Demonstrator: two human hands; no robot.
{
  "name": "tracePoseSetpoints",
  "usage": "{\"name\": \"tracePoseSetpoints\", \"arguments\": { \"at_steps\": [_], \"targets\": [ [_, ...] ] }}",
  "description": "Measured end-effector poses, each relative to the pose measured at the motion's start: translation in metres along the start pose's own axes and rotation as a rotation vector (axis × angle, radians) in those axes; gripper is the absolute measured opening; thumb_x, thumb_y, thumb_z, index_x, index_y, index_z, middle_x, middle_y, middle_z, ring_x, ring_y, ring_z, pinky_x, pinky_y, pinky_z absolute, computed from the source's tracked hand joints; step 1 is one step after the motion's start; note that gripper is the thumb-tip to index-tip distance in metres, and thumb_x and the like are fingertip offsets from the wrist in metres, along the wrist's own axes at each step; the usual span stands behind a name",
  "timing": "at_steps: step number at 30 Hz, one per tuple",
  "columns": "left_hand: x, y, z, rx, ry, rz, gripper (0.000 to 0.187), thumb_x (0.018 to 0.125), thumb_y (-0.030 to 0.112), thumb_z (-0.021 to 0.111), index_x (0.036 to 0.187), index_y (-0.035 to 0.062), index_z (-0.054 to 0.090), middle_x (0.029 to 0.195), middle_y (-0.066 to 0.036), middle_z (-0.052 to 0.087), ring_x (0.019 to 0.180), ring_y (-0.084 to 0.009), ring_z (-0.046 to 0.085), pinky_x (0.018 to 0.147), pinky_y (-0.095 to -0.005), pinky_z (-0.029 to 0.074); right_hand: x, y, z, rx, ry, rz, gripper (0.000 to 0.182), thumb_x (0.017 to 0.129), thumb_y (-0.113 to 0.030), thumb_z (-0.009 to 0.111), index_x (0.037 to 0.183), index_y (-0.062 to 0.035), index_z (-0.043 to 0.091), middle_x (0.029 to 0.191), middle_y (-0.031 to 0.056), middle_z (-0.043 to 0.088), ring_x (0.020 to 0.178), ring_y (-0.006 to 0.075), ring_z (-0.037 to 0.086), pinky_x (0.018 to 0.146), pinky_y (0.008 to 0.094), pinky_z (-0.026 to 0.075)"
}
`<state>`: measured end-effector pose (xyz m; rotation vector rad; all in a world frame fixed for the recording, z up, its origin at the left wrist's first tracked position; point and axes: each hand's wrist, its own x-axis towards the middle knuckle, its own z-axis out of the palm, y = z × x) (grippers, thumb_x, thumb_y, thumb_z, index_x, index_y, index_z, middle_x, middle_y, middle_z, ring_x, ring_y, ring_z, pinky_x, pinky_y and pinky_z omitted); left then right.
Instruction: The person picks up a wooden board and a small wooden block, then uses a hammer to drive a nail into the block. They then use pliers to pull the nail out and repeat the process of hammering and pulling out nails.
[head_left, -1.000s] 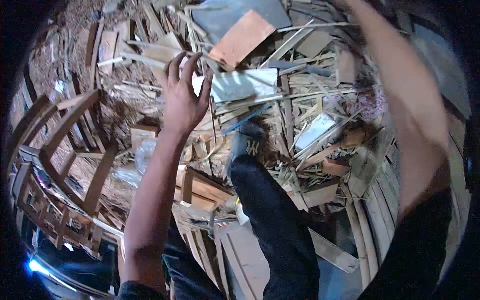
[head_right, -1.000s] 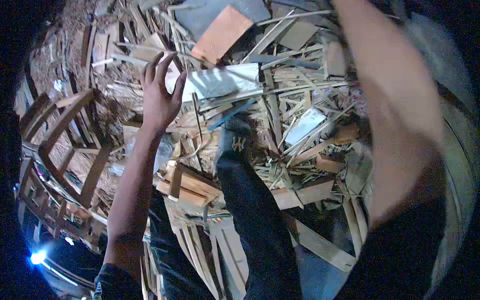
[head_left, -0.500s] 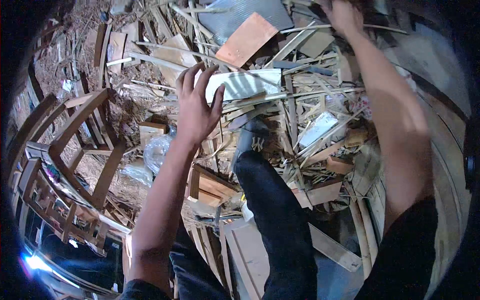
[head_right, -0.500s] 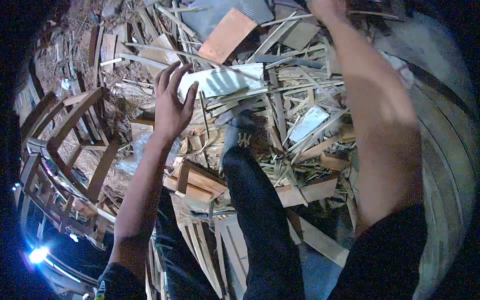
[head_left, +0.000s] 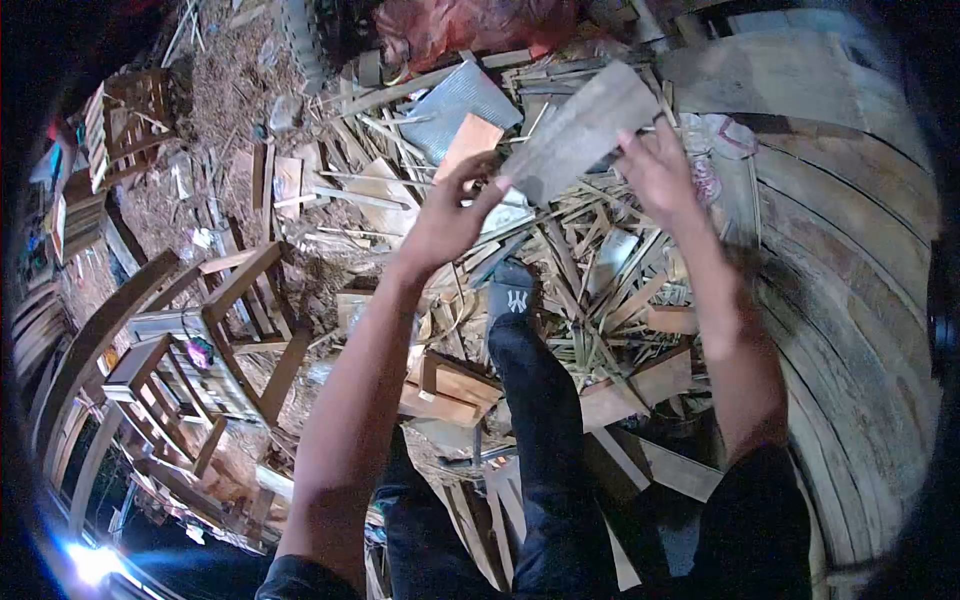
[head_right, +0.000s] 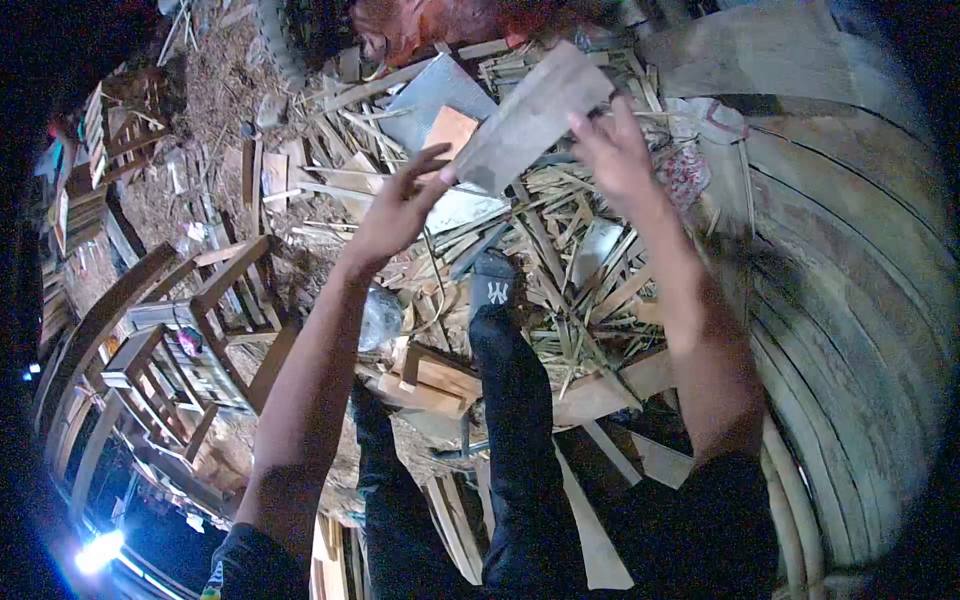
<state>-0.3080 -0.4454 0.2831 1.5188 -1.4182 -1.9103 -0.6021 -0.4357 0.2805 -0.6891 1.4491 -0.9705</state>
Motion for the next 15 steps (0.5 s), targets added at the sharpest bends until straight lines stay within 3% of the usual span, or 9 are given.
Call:
{"name": "tracePoseSetpoints", "arguments": {
  "at_steps": [1, 2, 5, 9, 11, 12, 15],
  "targets": [
    [-0.005, 0.015, 0.005, -0.086, -0.064, -0.043, 0.061, 0.100, 0.043, 0.065, 0.142, -0.0002, 0.053, 0.123, -0.015, 0.068, 0.106, -0.0208, 0.064, 0.095, -0.0350, 0.051, -0.017, -0.006, 0.007, 0.180, -0.005, 0.053, 0.046, 0.100, -0.018, 0.068, 0.138, -0.0087, 0.044, 0.121, 0.0062, 0.063, 0.105, 0.0159, 0.062, 0.080, 0.0320, 0.053],
    [-0.013, 0.030, 0.008, -0.148, -0.129, -0.148, 0.060, 0.104, 0.045, 0.058, 0.148, 0.0051, 0.048, 0.134, -0.011, 0.060, 0.116, -0.0214, 0.061, 0.099, -0.0386, 0.051, -0.033, -0.012, 0.014, 0.183, -0.003, 0.043, 0.046, 0.100, -0.018, 0.068, 0.138, -0.0087, 0.044, 0.121, 0.0062, 0.063, 0.105, 0.0159, 0.062, 0.080, 0.0320, 0.053],
    [-0.033, 0.044, 0.023, -0.523, -0.129, -0.243, 0.051, 0.105, 0.040, 0.056, 0.138, 0.0015, 0.053, 0.129, -0.012, 0.060, 0.116, -0.0213, 0.061, 0.098, -0.0379, 0.057, -0.067, -0.027, 0.024, 0.328, 0.016, 0.054, 0.052, 0.100, -0.016, 0.067, 0.144, -0.0124, 0.040, 0.134, 0.0068, 0.056, 0.117, 0.0187, 0.059, 0.090, 0.0365, 0.054],
    [-0.056, 0.041, 0.021, -0.647, -0.122, -0.196, 0.042, 0.105, 0.031, 0.058, 0.134, 0.0008, 0.055, 0.126, -0.013, 0.061, 0.115, -0.0221, 0.062, 0.099, -0.0377, 0.057, -0.092, -0.047, 0.033, 0.292, -0.057, 0.006, 0.056, 0.102, -0.017, 0.063, 0.150, -0.0144, 0.034, 0.139, 0.0068, 0.053, 0.126, 0.0218, 0.056, 0.101, 0.0456, 0.053],
    [-0.064, 0.038, 0.018, -0.651, -0.015, -0.091, 0.037, 0.104, 0.021, 0.061, 0.134, 0.0002, 0.055, 0.125, -0.011, 0.062, 0.111, -0.0221, 0.064, 0.099, -0.0370, 0.057, -0.100, -0.053, 0.036, 0.400, -0.131, -0.005, 0.059, 0.106, -0.018, 0.056, 0.158, -0.0177, 0.027, 0.138, 0.0036, 0.054, 0.128, 0.0217, 0.056, 0.106, 0.0501, 0.051],
    [-0.067, 0.038, 0.012, -0.624, 0.003, -0.079, 0.035, 0.102, 0.013, 0.063, 0.134, -0.0003, 0.056, 0.127, -0.011, 0.062, 0.111, -0.0211, 0.064, 0.100, -0.0353, 0.055, -0.101, -0.059, 0.042, 0.379, -0.095, 0.026, 0.054, 0.108, -0.026, 0.053, 0.157, -0.0139, 0.033, 0.139, 0.0050, 0.056, 0.128, 0.0220, 0.057, 0.108, 0.0516, 0.050],
    [-0.075, 0.034, -0.005, -0.531, 0.042, -0.023, 0.032, 0.102, 0.011, 0.063, 0.131, -0.0003, 0.059, 0.133, -0.011, 0.061, 0.116, -0.0195, 0.061, 0.100, -0.0337, 0.054, -0.105, -0.066, 0.052, 0.311, -0.020, 0.158, 0.049, 0.108, -0.027, 0.050, 0.152, -0.0080, 0.042, 0.138, 0.0082, 0.058, 0.126, 0.0216, 0.059, 0.106, 0.0498, 0.051]
  ]
}}
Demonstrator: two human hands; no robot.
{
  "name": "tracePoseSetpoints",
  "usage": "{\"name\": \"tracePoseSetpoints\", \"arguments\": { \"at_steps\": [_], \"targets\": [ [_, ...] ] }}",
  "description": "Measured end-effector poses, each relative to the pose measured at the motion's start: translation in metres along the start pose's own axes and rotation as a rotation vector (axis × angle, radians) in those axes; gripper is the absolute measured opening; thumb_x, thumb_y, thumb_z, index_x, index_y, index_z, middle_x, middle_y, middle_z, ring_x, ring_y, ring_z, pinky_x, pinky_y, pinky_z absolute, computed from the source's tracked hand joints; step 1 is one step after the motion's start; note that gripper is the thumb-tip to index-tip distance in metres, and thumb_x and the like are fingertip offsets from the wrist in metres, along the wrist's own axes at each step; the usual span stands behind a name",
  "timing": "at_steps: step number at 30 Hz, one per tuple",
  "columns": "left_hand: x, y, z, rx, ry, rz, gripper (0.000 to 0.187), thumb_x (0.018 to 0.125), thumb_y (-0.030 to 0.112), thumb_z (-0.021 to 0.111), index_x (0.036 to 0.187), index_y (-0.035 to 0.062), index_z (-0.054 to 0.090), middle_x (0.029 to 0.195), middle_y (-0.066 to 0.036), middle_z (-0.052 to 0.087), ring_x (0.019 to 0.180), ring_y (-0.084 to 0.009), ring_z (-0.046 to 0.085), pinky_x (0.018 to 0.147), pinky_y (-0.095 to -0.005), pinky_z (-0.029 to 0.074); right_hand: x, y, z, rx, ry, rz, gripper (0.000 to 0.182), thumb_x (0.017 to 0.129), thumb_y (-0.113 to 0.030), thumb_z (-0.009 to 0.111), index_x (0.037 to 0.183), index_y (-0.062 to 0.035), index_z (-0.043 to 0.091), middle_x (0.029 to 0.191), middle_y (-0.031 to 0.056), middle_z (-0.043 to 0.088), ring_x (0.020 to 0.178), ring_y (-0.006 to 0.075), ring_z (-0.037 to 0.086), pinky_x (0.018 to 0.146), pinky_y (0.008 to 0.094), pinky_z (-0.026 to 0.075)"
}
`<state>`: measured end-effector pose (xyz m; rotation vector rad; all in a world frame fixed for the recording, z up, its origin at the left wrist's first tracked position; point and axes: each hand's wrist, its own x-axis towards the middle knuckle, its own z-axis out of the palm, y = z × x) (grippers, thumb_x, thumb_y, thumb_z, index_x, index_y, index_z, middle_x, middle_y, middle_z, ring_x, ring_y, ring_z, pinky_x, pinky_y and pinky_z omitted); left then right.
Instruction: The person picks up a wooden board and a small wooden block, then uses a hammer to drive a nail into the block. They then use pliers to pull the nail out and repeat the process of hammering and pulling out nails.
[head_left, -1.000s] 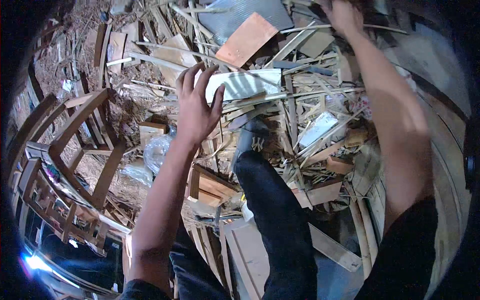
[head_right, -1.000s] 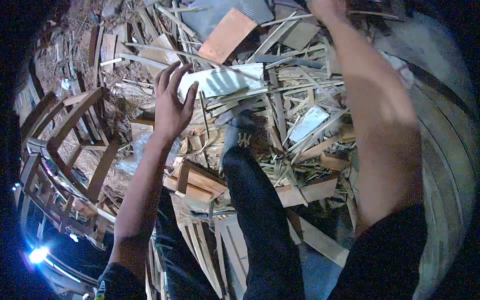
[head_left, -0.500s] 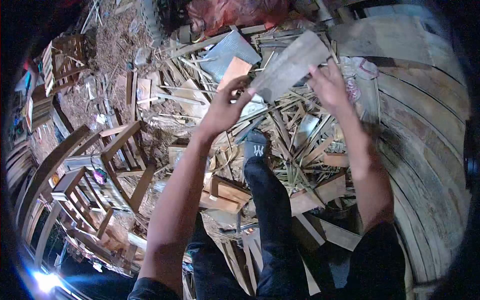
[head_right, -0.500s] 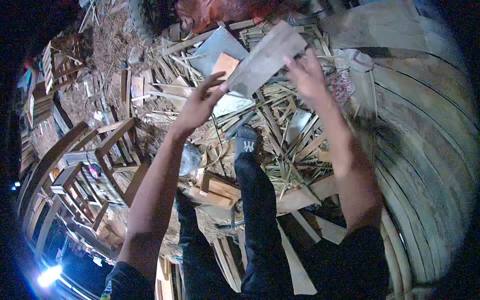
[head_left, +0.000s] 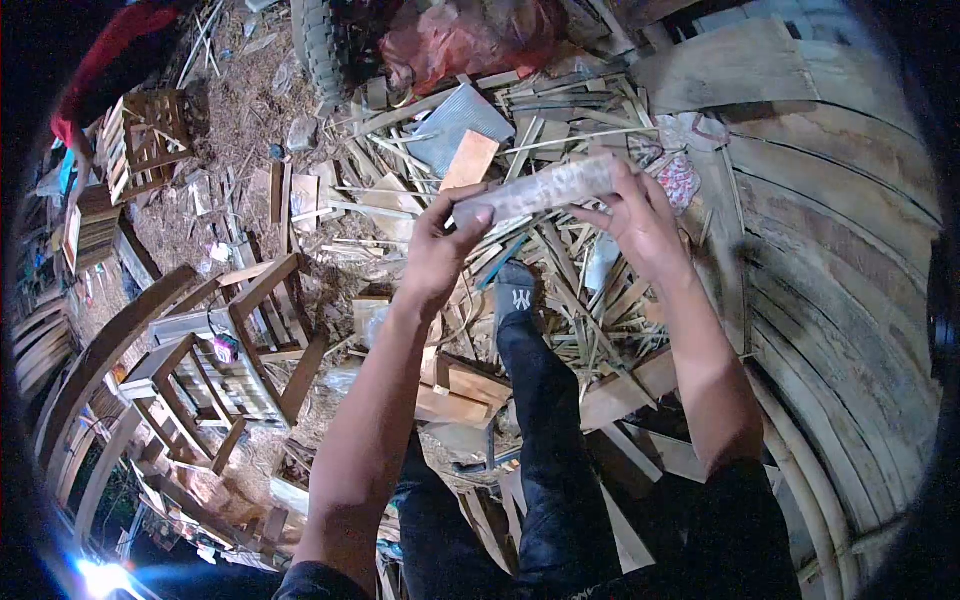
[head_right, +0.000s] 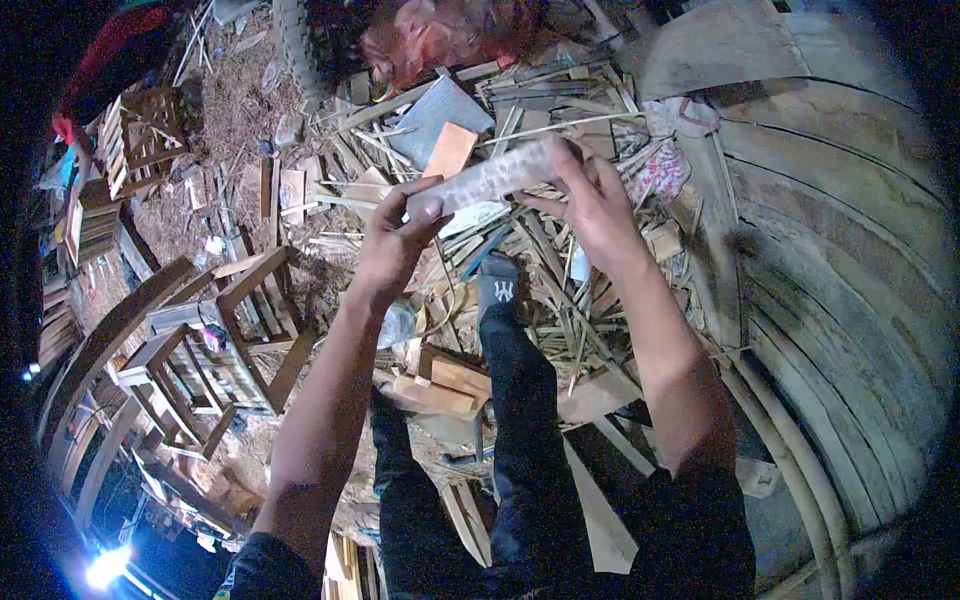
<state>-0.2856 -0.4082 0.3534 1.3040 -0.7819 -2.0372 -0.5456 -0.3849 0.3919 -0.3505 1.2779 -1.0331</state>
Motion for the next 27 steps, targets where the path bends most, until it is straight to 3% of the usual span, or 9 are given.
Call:
{"name": "tracePoseSetpoints", "arguments": {
  "at_steps": [3, 6, 9, 11, 13, 17, 19, 26, 27],
  "targets": [
    [-0.010, 0.005, -0.011, -0.096, 0.103, -0.017, 0.027, 0.101, 0.009, 0.064, 0.126, -0.0005, 0.064, 0.134, -0.011, 0.062, 0.116, -0.0188, 0.062, 0.101, -0.0305, 0.051, -0.011, -0.006, 0.019, 0.049, -0.034, -0.008, 0.051, 0.103, -0.023, 0.063, 0.146, -0.0010, 0.046, 0.130, 0.0091, 0.060, 0.119, 0.0219, 0.062, 0.103, 0.0467, 0.052],
    [-0.025, 0.017, -0.021, -0.094, 0.175, 0.083, 0.029, 0.100, 0.008, 0.065, 0.128, 0.0006, 0.064, 0.134, -0.011, 0.062, 0.116, -0.0173, 0.061, 0.092, -0.0271, 0.051, -0.020, -0.010, 0.040, 0.130, -0.135, -0.048, 0.055, 0.100, -0.020, 0.066, 0.147, -0.0009, 0.045, 0.130, 0.0102, 0.060, 0.119, 0.0219, 0.062, 0.103, 0.0429, 0.051],
    [-0.041, 0.032, -0.036, -0.314, 0.251, 0.064, 0.038, 0.098, 0.006, 0.067, 0.135, 0.0008, 0.060, 0.120, -0.006, 0.064, 0.102, -0.0124, 0.061, 0.084, -0.0261, 0.049, -0.025, -0.002, 0.057, 0.121, -0.129, -0.055, 0.055, 0.098, -0.017, 0.067, 0.146, -0.0025, 0.046, 0.130, 0.0107, 0.060, 0.118, 0.0218, 0.062, 0.104, 0.0410, 0.049],
    [-0.051, 0.033, -0.057, -0.312, 0.242, 0.109, 0.038, 0.100, 0.009, 0.065, 0.137, 0.0025, 0.059, 0.128, -0.005, 0.062, 0.106, -0.0129, 0.059, 0.087, -0.0259, 0.047, -0.020, 0.011, 0.073, 0.084, -0.133, -0.069, 0.051, 0.097, -0.016, 0.069, 0.143, -0.0062, 0.048, 0.129, 0.0097, 0.060, 0.119, 0.0218, 0.060, 0.103, 0.0405, 0.049],
    [-0.065, 0.037, -0.076, -0.262, 0.262, 0.113, 0.041, 0.102, 0.013, 0.063, 0.142, 0.0047, 0.057, 0.137, -0.006, 0.060, 0.121, -0.0148, 0.056, 0.097, -0.0285, 0.045, -0.017, 0.021, 0.098, 0.040, -0.134, -0.030, 0.050, 0.097, -0.016, 0.069, 0.143, -0.0088, 0.049, 0.129, 0.0094, 0.060, 0.119, 0.0219, 0.060, 0.103, 0.0411, 0.049],
    [-0.103, 0.034, -0.133, -0.174, 0.297, 0.169, 0.049, 0.102, 0.013, 0.063, 0.149, 0.0056, 0.051, 0.145, -0.009, 0.057, 0.129, -0.0185, 0.054, 0.107, -0.0328, 0.043, -0.020, 0.044, 0.161, -0.062, -0.160, 0.049, 0.047, 0.099, -0.016, 0.067, 0.143, -0.0147, 0.050, 0.129, 0.0075, 0.059, 0.114, 0.0197, 0.062, 0.095, 0.0415, 0.055],
    [-0.131, 0.034, -0.160, -0.158, 0.374, 0.176, 0.049, 0.102, 0.013, 0.062, 0.149, 0.0050, 0.050, 0.145, -0.009, 0.058, 0.128, -0.0185, 0.055, 0.106, -0.0329, 0.044, -0.022, 0.067, 0.189, -0.047, -0.179, 0.068, 0.046, 0.100, -0.016, 0.066, 0.142, -0.0133, 0.051, 0.130, 0.0067, 0.058, 0.114, 0.0187, 0.063, 0.088, 0.0405, 0.059],
    [-0.226, -0.006, -0.269, -0.173, 0.388, 0.064, 0.049, 0.101, 0.008, 0.061, 0.149, 0.0041, 0.050, 0.137, -0.007, 0.063, 0.122, -0.0137, 0.059, 0.094, -0.0240, 0.048, -0.087, 0.128, 0.295, -0.249, -0.204, 0.041, 0.046, 0.102, -0.016, 0.062, 0.146, -0.0099, 0.049, 0.130, 0.0096, 0.061, 0.113, 0.0195, 0.064, 0.091, 0.0420, 0.057],
    [-0.241, -0.007, -0.278, -0.209, 0.377, 0.084, 0.049, 0.101, 0.008, 0.062, 0.149, 0.0043, 0.050, 0.137, -0.008, 0.063, 0.122, -0.0140, 0.059, 0.095, -0.0245, 0.048, -0.103, 0.134, 0.314, -0.267, -0.180, 0.021, 0.043, 0.103, -0.016, 0.058, 0.146, -0.0105, 0.052, 0.125, 0.0098, 0.063, 0.108, 0.0181, 0.066, 0.090, 0.0384, 0.059]
  ]
}}
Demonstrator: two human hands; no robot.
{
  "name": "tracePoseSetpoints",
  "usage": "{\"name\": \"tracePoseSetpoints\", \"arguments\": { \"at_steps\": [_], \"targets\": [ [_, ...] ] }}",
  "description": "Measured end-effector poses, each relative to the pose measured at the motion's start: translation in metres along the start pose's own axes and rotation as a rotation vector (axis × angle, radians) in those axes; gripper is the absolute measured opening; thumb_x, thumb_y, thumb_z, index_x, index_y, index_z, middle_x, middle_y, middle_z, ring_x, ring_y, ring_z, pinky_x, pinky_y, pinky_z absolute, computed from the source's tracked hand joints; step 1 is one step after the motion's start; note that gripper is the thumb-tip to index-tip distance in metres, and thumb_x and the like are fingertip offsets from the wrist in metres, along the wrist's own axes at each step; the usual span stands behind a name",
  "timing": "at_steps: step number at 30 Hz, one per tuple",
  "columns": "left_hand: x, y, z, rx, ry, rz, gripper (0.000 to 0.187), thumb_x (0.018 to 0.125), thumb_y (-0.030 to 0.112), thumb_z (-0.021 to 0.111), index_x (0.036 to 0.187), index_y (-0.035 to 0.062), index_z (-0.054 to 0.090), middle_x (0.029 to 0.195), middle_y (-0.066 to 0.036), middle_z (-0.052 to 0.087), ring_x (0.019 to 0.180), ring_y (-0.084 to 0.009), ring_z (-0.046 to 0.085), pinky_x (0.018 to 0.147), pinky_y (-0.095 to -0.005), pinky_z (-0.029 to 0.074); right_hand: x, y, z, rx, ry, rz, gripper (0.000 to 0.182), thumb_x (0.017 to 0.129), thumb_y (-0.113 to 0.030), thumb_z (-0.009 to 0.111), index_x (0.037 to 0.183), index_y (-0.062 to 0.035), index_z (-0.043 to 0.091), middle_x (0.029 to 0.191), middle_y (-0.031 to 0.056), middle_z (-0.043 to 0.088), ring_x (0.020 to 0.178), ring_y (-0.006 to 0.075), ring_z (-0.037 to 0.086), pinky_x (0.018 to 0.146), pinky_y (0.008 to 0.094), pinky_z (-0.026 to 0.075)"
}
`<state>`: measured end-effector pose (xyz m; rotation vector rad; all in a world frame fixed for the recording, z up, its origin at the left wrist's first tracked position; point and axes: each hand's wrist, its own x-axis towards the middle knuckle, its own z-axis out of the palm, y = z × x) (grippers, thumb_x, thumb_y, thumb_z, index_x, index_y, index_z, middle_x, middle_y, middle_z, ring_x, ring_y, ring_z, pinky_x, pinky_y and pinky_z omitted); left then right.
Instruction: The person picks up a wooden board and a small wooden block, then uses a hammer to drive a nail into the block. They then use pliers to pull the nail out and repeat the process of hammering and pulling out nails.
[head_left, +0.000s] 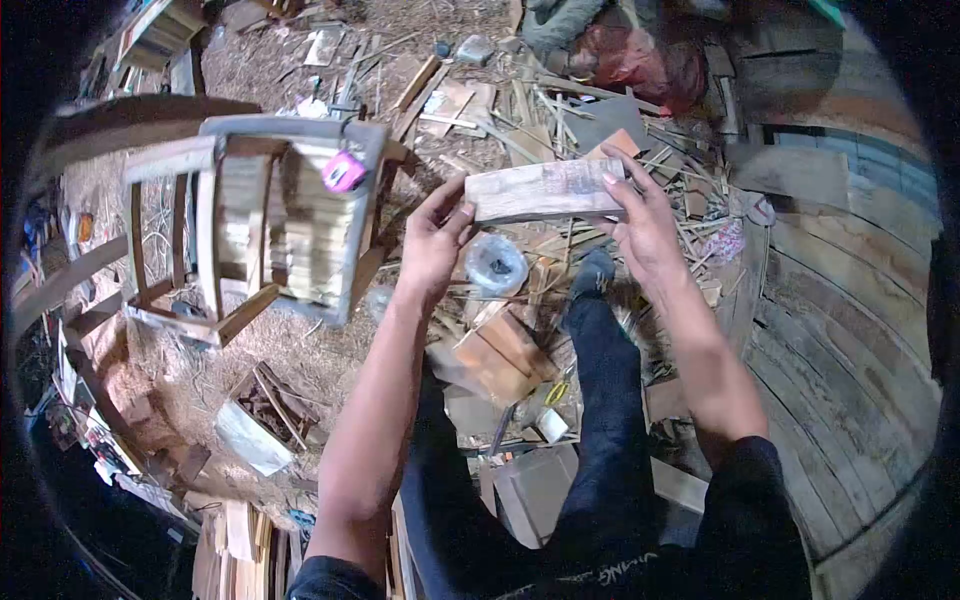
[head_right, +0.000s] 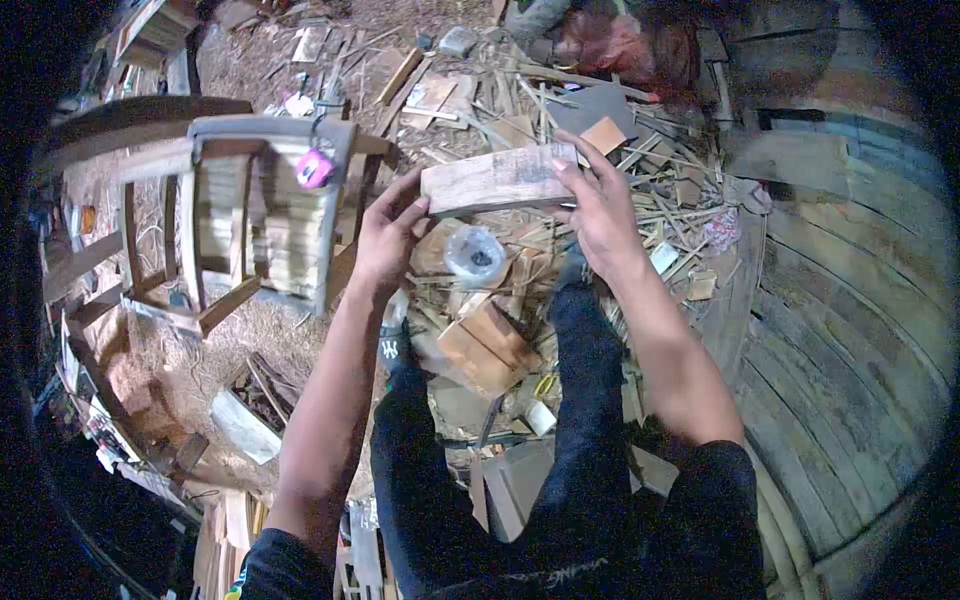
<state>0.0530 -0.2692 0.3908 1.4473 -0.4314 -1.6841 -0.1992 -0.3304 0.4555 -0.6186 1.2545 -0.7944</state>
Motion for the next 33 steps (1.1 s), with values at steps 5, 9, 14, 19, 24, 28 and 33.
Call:
{"name": "tracePoseSetpoints", "arguments": {
  "at_steps": [5, 9, 14, 19, 24, 28, 33],
  "targets": [
    [-0.055, 0.025, -0.063, -0.122, -0.101, 0.007, 0.047, 0.099, 0.000, 0.063, 0.145, 0.0034, 0.051, 0.132, -0.012, 0.065, 0.120, -0.0174, 0.062, 0.096, -0.0299, 0.054, -0.069, 0.015, 0.082, -0.003, 0.139, -0.058, 0.041, 0.105, -0.021, 0.057, 0.144, -0.0105, 0.053, 0.121, 0.0059, 0.066, 0.108, 0.0168, 0.066, 0.088, 0.0394, 0.059],
    [-0.084, 0.042, -0.106, 0.000, -0.216, 0.102, 0.046, 0.095, 0.005, 0.070, 0.138, 0.0058, 0.055, 0.124, -0.009, 0.067, 0.114, -0.0152, 0.063, 0.086, -0.0264, 0.056, -0.108, 0.025, 0.116, 0.064, 0.240, 0.025, 0.040, 0.104, -0.023, 0.061, 0.139, -0.0035, 0.056, 0.128, 0.0101, 0.063, 0.114, 0.0205, 0.064, 0.096, 0.0405, 0.054],
    [-0.106, 0.058, -0.119, 0.130, -0.193, 0.092, 0.030, 0.093, 0.011, 0.076, 0.119, 0.0073, 0.062, 0.096, 0.002, 0.065, 0.078, -0.0049, 0.057, 0.061, -0.0221, 0.043, -0.146, 0.042, 0.114, -0.225, 0.270, -0.064, 0.044, 0.101, -0.022, 0.067, 0.135, 0.0042, 0.057, 0.127, 0.0129, 0.065, 0.114, 0.0169, 0.062, 0.101, 0.0298, 0.048],
    [-0.106, 0.047, -0.112, 0.190, -0.227, -0.059, 0.031, 0.091, 0.014, 0.079, 0.117, 0.0087, 0.062, 0.098, 0.001, 0.066, 0.087, -0.0069, 0.061, 0.070, -0.0235, 0.050, -0.182, 0.052, 0.113, -0.246, 0.358, -0.082, 0.050, 0.099, -0.014, 0.070, 0.142, 0.0043, 0.053, 0.129, 0.0138, 0.065, 0.121, 0.0175, 0.060, 0.104, 0.0310, 0.047],
    [-0.109, 0.012, -0.104, 0.392, -0.439, -0.081, 0.044, 0.088, 0.015, 0.082, 0.126, 0.0075, 0.061, 0.102, -0.002, 0.066, 0.095, -0.0120, 0.063, 0.081, -0.0286, 0.054, -0.206, 0.094, 0.083, -0.120, 0.331, -0.094, 0.053, 0.091, -0.001, 0.075, 0.140, 0.0053, 0.054, 0.133, 0.0149, 0.063, 0.120, 0.0184, 0.061, 0.105, 0.0331, 0.049],
    [-0.121, -0.033, -0.100, 0.750, -0.727, 0.111, 0.054, 0.080, 0.013, 0.086, 0.129, 0.0052, 0.064, 0.110, -0.009, 0.067, 0.100, -0.0203, 0.066, 0.087, -0.0355, 0.055, -0.245, 0.139, 0.070, -0.196, 0.367, -0.030, 0.052, 0.084, 0.000, 0.080, 0.132, 0.0039, 0.059, 0.124, 0.0143, 0.066, 0.116, 0.0186, 0.063, 0.098, 0.0320, 0.053],
    [-0.153, -0.102, -0.100, 1.041, -0.885, 0.250, 0.050, 0.076, 0.010, 0.086, 0.122, 0.0015, 0.067, 0.098, -0.013, 0.068, 0.095, -0.0256, 0.067, 0.085, -0.0381, 0.055, -0.308, 0.215, 0.064, -0.503, 0.409, -0.083, 0.059, 0.081, 0.002, 0.082, 0.135, -0.0026, 0.059, 0.134, 0.0133, 0.059, 0.121, 0.0201, 0.061, 0.100, 0.0347, 0.053]
  ]
}}
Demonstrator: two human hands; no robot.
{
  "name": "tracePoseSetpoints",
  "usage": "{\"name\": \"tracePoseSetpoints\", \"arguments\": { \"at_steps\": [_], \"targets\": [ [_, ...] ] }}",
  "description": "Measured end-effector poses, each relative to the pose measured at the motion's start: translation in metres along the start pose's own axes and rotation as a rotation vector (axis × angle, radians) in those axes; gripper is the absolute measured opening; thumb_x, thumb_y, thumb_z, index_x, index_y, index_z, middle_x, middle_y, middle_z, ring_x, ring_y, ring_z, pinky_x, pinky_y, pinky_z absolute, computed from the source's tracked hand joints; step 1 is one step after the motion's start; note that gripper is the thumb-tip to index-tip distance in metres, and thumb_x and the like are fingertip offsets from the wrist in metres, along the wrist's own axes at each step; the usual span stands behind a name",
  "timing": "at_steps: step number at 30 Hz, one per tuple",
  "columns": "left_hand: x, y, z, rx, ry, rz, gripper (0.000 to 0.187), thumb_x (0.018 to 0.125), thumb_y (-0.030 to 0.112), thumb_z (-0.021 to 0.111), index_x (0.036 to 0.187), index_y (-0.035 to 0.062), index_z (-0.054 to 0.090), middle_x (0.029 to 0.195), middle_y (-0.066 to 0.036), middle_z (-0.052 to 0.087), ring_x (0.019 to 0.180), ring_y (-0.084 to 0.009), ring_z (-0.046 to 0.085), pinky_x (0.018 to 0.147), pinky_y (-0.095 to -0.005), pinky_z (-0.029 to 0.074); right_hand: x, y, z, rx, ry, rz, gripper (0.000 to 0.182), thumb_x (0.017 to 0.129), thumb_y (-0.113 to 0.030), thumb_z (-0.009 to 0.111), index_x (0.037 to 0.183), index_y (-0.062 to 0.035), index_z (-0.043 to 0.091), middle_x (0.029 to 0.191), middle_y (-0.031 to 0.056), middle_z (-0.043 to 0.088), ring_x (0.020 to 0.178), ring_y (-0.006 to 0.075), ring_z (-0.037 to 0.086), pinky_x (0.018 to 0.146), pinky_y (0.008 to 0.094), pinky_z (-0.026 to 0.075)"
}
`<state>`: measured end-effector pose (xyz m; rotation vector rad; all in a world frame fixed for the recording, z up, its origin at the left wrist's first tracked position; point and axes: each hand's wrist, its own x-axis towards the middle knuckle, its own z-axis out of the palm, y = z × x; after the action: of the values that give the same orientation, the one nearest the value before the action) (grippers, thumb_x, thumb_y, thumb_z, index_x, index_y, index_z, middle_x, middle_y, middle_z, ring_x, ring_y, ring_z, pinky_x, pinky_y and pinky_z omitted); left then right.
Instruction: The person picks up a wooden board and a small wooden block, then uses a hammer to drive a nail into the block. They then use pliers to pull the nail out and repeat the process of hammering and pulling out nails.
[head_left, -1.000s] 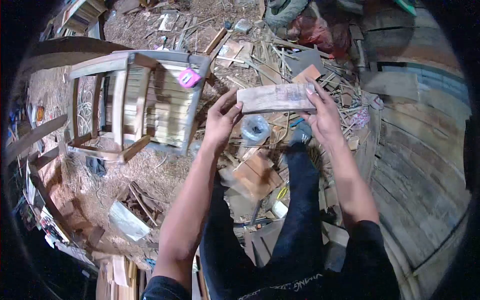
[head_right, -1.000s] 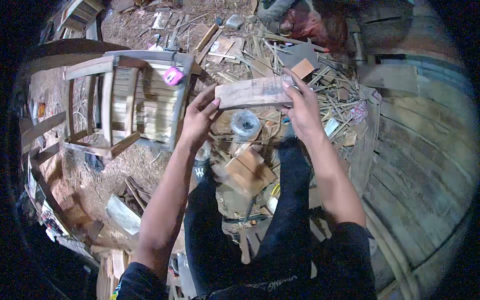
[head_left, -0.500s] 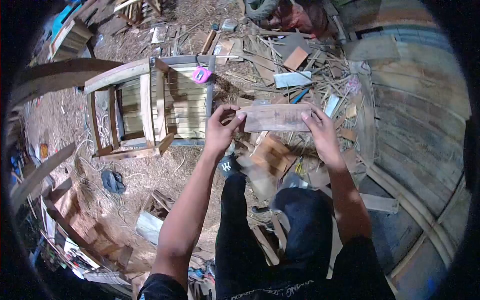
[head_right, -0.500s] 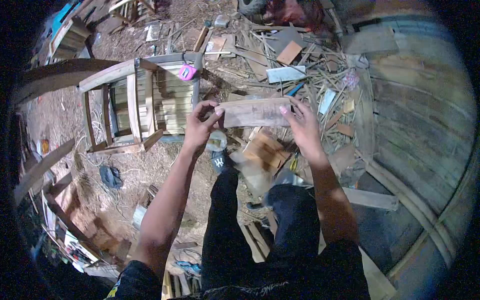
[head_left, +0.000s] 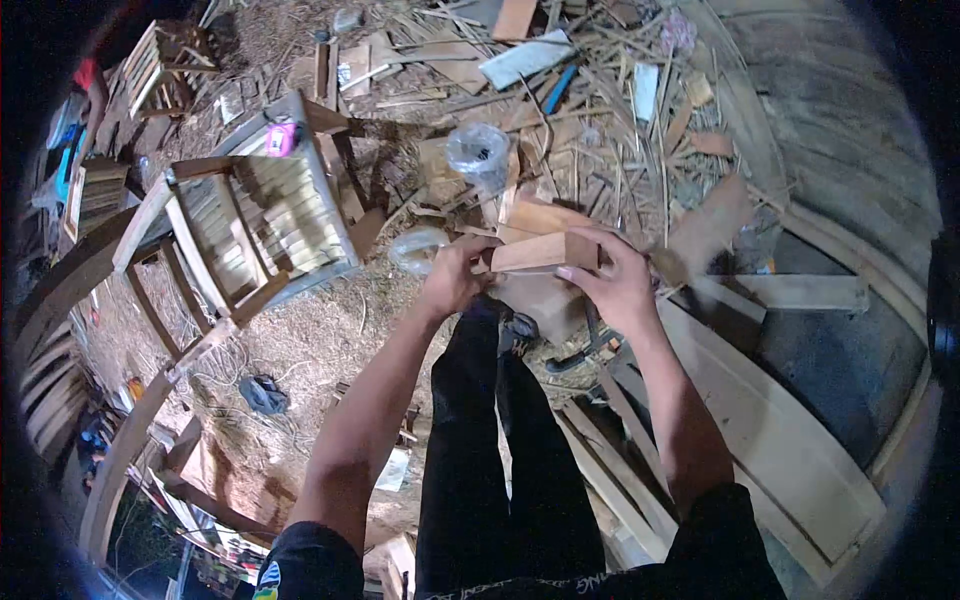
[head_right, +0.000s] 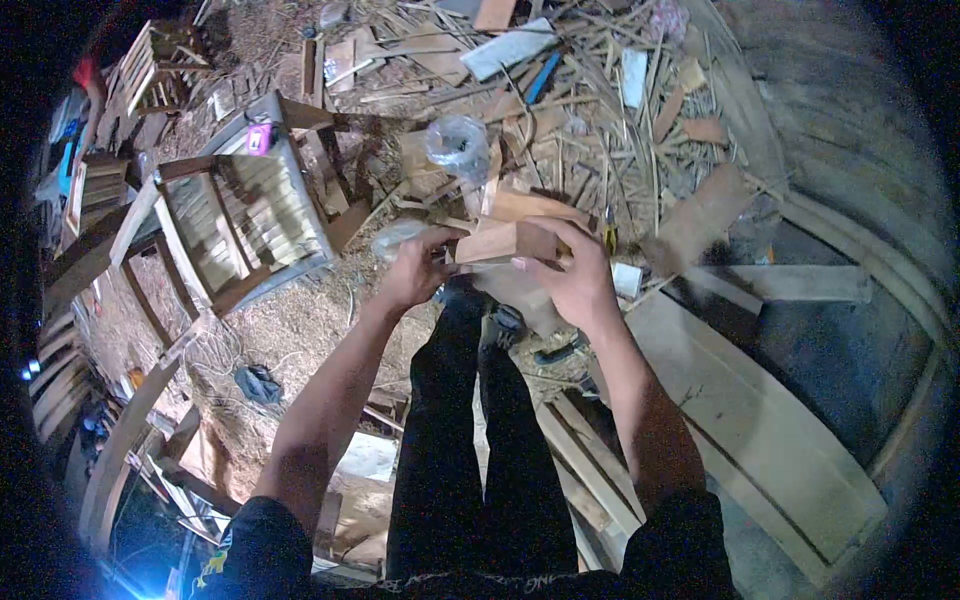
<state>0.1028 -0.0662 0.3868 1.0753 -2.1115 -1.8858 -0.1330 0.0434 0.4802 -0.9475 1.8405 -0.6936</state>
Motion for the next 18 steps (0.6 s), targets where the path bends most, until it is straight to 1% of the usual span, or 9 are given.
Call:
{"name": "tracePoseSetpoints", "arguments": {
  "at_steps": [3, 4, 6, 9, 12, 13, 14, 16, 18],
  "targets": [
    [-0.005, -0.023, 0.046, 0.000, 0.009, 0.006, 0.049, 0.075, 0.007, 0.085, 0.121, 0.0015, 0.068, 0.100, -0.014, 0.069, 0.092, -0.0264, 0.066, 0.083, -0.0391, 0.054, -0.031, 0.039, 0.011, 0.412, 0.110, 0.133, 0.067, 0.081, 0.004, 0.080, 0.140, -0.0026, 0.051, 0.138, 0.0126, 0.056, 0.125, 0.0214, 0.058, 0.102, 0.0359, 0.054],
    [-0.006, -0.034, 0.061, 0.036, 0.009, -0.004, 0.049, 0.075, 0.007, 0.085, 0.121, 0.0016, 0.068, 0.102, -0.014, 0.069, 0.092, -0.0275, 0.067, 0.084, -0.0390, 0.054, -0.035, 0.058, 0.015, 0.333, 0.155, 0.052, 0.069, 0.081, 0.004, 0.080, 0.142, -0.0025, 0.049, 0.138, 0.0119, 0.056, 0.126, 0.0220, 0.057, 0.103, 0.0359, 0.054],
    [-0.005, -0.064, 0.091, -0.003, 0.019, -0.004, 0.049, 0.076, 0.007, 0.084, 0.123, 0.0022, 0.068, 0.106, -0.016, 0.071, 0.097, -0.0299, 0.069, 0.088, -0.0382, 0.055, -0.038, 0.094, 0.023, 0.488, 0.167, 0.122, 0.069, 0.081, 0.004, 0.080, 0.142, -0.0028, 0.049, 0.138, 0.0113, 0.056, 0.125, 0.0222, 0.058, 0.103, 0.0356, 0.054],
    [0.008, -0.099, 0.129, 0.028, 0.109, 0.171, 0.051, 0.079, 0.014, 0.086, 0.125, -0.0005, 0.068, 0.113, -0.016, 0.071, 0.102, -0.0234, 0.068, 0.092, -0.0358, 0.053, -0.030, 0.166, 0.049, 0.508, 0.191, 0.103, 0.063, 0.083, 0.002, 0.080, 0.138, -0.0017, 0.051, 0.133, 0.0101, 0.061, 0.119, 0.0214, 0.062, 0.100, 0.0352, 0.055],
    [0.041, -0.148, 0.157, -0.078, 0.069, 0.139, 0.051, 0.080, 0.015, 0.085, 0.126, 0.0000, 0.068, 0.119, -0.017, 0.071, 0.107, -0.0242, 0.069, 0.096, -0.0373, 0.053, -0.009, 0.222, 0.075, 0.490, 0.246, 0.075, 0.055, 0.084, 0.003, 0.079, 0.134, -0.0003, 0.054, 0.126, 0.0095, 0.067, 0.114, 0.0207, 0.065, 0.099, 0.0356, 0.055],
    [0.056, -0.167, 0.161, 0.002, 0.075, 0.208, 0.050, 0.080, 0.020, 0.085, 0.123, 0.0023, 0.067, 0.117, -0.017, 0.071, 0.111, -0.0327, 0.067, 0.096, -0.0418, 0.052, -0.002, 0.230, 0.080, 0.439, 0.302, 0.051, 0.051, 0.085, 0.003, 0.078, 0.131, 0.0003, 0.056, 0.122, 0.0092, 0.070, 0.111, 0.0202, 0.067, 0.098, 0.0357, 0.054],
    [0.069, -0.185, 0.161, 0.009, 0.071, 0.200, 0.050, 0.080, 0.020, 0.085, 0.123, 0.0023, 0.067, 0.117, -0.017, 0.071, 0.111, -0.0327, 0.067, 0.096, -0.0418, 0.052, 0.007, 0.243, 0.087, 0.448, 0.299, 0.056, 0.051, 0.085, 0.003, 0.078, 0.131, 0.0003, 0.056, 0.122, 0.0092, 0.070, 0.111, 0.0202, 0.067, 0.098, 0.0357, 0.054],
    [0.099, -0.211, 0.152, 0.209, 0.109, 0.477, 0.068, 0.076, 0.031, 0.090, 0.129, 0.0015, 0.058, 0.123, -0.019, 0.062, 0.114, -0.0343, 0.061, 0.096, -0.0432, 0.050, 0.033, 0.267, 0.099, 0.396, 0.358, -0.058, 0.044, 0.088, 0.003, 0.075, 0.129, 0.0006, 0.059, 0.118, 0.0089, 0.072, 0.105, 0.0189, 0.069, 0.098, 0.0358, 0.054],
    [0.118, -0.227, 0.146, 0.182, 0.168, 0.419, 0.089, 0.070, 0.040, 0.093, 0.134, 0.0008, 0.046, 0.124, -0.021, 0.050, 0.113, -0.0356, 0.054, 0.097, -0.0439, 0.048, 0.053, 0.302, 0.111, 0.356, 0.372, -0.168, 0.047, 0.089, 0.002, 0.074, 0.132, 0.0001, 0.056, 0.121, 0.0109, 0.070, 0.105, 0.0197, 0.069, 0.098, 0.0353, 0.054]
  ]
}}
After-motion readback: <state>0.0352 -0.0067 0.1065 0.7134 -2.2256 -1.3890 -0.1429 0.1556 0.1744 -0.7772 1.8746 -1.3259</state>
